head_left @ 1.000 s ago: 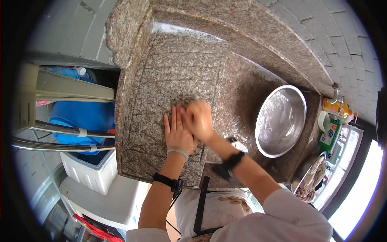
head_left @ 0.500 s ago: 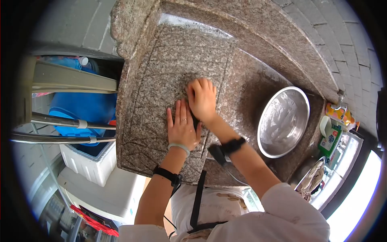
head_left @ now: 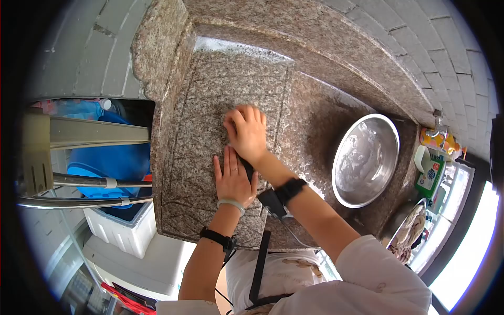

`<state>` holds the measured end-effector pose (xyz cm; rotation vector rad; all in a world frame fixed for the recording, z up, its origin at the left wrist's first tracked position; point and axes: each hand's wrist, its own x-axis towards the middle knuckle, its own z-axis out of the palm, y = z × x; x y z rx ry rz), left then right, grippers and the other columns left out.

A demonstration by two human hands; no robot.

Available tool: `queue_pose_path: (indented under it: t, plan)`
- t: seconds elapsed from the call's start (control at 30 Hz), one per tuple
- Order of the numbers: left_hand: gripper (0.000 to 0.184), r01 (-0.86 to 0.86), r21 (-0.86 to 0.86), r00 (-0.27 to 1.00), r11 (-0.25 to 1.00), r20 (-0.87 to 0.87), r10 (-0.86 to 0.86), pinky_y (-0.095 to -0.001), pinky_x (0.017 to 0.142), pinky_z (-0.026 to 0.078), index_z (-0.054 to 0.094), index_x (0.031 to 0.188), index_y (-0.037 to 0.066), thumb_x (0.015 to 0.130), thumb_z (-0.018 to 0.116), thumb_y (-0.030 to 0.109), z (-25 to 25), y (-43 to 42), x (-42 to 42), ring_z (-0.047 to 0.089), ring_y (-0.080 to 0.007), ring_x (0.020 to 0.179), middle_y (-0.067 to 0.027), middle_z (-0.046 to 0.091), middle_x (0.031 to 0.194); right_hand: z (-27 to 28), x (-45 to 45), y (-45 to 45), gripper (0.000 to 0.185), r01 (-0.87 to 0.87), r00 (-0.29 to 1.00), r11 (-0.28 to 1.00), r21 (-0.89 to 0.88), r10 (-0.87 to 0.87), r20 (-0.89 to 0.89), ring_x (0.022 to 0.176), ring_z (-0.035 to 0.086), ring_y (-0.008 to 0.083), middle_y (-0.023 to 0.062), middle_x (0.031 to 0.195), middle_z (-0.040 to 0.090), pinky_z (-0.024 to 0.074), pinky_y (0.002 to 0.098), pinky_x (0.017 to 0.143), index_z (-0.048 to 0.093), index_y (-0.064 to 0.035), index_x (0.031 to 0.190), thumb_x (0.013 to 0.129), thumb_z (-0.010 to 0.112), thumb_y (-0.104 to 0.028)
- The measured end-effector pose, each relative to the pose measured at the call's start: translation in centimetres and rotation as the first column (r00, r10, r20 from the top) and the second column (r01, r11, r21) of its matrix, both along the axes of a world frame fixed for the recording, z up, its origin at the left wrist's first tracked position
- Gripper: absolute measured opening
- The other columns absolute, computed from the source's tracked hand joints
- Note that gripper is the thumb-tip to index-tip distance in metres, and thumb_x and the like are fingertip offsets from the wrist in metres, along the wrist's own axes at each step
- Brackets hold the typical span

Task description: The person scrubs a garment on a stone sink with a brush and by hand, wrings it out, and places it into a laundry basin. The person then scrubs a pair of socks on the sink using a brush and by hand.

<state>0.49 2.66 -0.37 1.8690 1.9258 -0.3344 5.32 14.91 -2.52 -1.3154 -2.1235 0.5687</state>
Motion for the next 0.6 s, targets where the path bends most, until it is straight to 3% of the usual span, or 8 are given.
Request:
queue_pose_path:
  t: [0.13,0.17,0.23,0.27,0.3,0.37,0.53,0.6]
  plan:
    - [0.081,-0.039,0.069,0.992,0.997,0.12,0.031,-0.0509,0.112,-0.003,0.02,0.141,-0.008,0.088,0.038,0.051,0.2,-0.1,-0.1,0.002,-0.0309,0.142,-0.0225,0.013,0.15,0.2,2.0,-2.6,0.02,0.053,0.998,0.999,-0.007,-0.053,-0.042,0.107,0.05,0.0341,0.0134,0.101,0.056,0.038,0.0466,0.089,0.054,-0.0069,0.083,0.078,0.068,-0.021]
    - [0.081,-0.031,0.088,0.993,0.996,0.118,0.02,-0.0509,0.112,-0.003,0.02,0.141,-0.008,0.088,0.038,0.051,0.5,0.3,-0.2,0.002,-0.0309,0.142,-0.0225,0.013,0.15,-0.3,3.8,-5.0,0.021,-0.004,0.985,0.98,-0.201,-0.03,-0.167,0.101,0.051,0.0358,0.0137,0.096,0.056,0.0399,0.0477,0.083,0.052,-0.0064,0.08,0.076,0.069,-0.019]
    - [0.084,0.028,0.018,0.999,0.999,0.033,-0.028,-0.0504,0.112,-0.003,0.013,0.143,-0.006,0.086,0.044,0.049,0.9,0.2,-0.3,0.0,-0.0308,0.142,-0.0218,0.008,0.151,2.0,6.2,-10.6,0.021,-0.065,0.954,0.978,-0.199,0.003,-0.3,0.088,0.052,0.0314,0.0108,0.084,0.055,0.0405,0.0425,0.078,0.052,-0.0082,0.067,0.073,0.07,-0.016]
    - [0.087,0.169,0.093,0.963,0.981,-0.225,-0.144,-0.0496,0.112,-0.004,0.008,0.144,-0.003,0.085,0.047,0.047,0.2,0.3,-0.2,-0.002,-0.0313,0.142,-0.0204,0.003,0.152,3.2,6.6,-12.3,0.022,-0.072,0.949,0.98,-0.185,0.01,-0.314,0.085,0.052,0.0296,0.0093,0.081,0.054,0.0399,0.0409,0.077,0.051,-0.0091,0.063,0.073,0.07,-0.015]
    - [0.087,0.172,0.087,0.964,0.981,-0.222,-0.149,-0.0496,0.112,-0.004,0.008,0.144,-0.003,0.085,0.047,0.047,-0.3,0.3,-0.1,-0.002,-0.0313,0.142,-0.0204,0.003,0.152,2.5,6.3,-11.7,0.022,-0.068,0.95,0.979,-0.192,0.005,-0.312,0.085,0.052,0.0296,0.0093,0.081,0.054,0.0399,0.0409,0.077,0.051,-0.0091,0.063,0.073,0.07,-0.015]
    - [0.083,-0.007,-0.021,0.997,1.0,0.082,0.008,-0.0491,0.113,-0.005,0.013,0.143,-0.004,0.086,0.045,0.047,0.0,0.4,-0.2,-0.002,-0.032,0.142,-0.0209,0.006,0.152,0.1,4.6,-8.5,0.026,-0.071,0.985,0.979,-0.192,0.039,-0.168,0.084,0.05,0.0264,0.0066,0.08,0.053,0.0383,0.0394,0.075,0.05,-0.011,0.057,0.072,0.071,-0.016]
    - [0.083,-0.042,0.045,0.999,0.998,0.008,0.042,-0.0462,0.113,-0.006,0.015,0.142,-0.007,0.088,0.041,0.05,-0.1,0.6,0.3,-0.001,-0.0327,0.141,-0.0247,0.008,0.15,0.5,1.4,0.4,0.025,0.035,0.983,0.999,-0.006,-0.035,-0.18,0.085,0.05,0.0266,0.0069,0.082,0.055,0.037,0.0408,0.076,0.053,-0.0093,0.066,0.073,0.072,-0.023]
    - [0.082,-0.027,0.049,0.998,0.998,0.056,0.024,-0.047,0.113,-0.005,0.014,0.142,-0.007,0.089,0.04,0.049,0.9,0.8,0.4,-0.002,-0.0327,0.141,-0.0241,0.008,0.15,0.5,2.7,-2.3,0.024,-0.103,0.952,0.994,-0.035,0.088,-0.293,0.086,0.052,0.0278,0.007,0.083,0.055,0.0378,0.0401,0.075,0.053,-0.0085,0.07,0.073,0.072,-0.022]
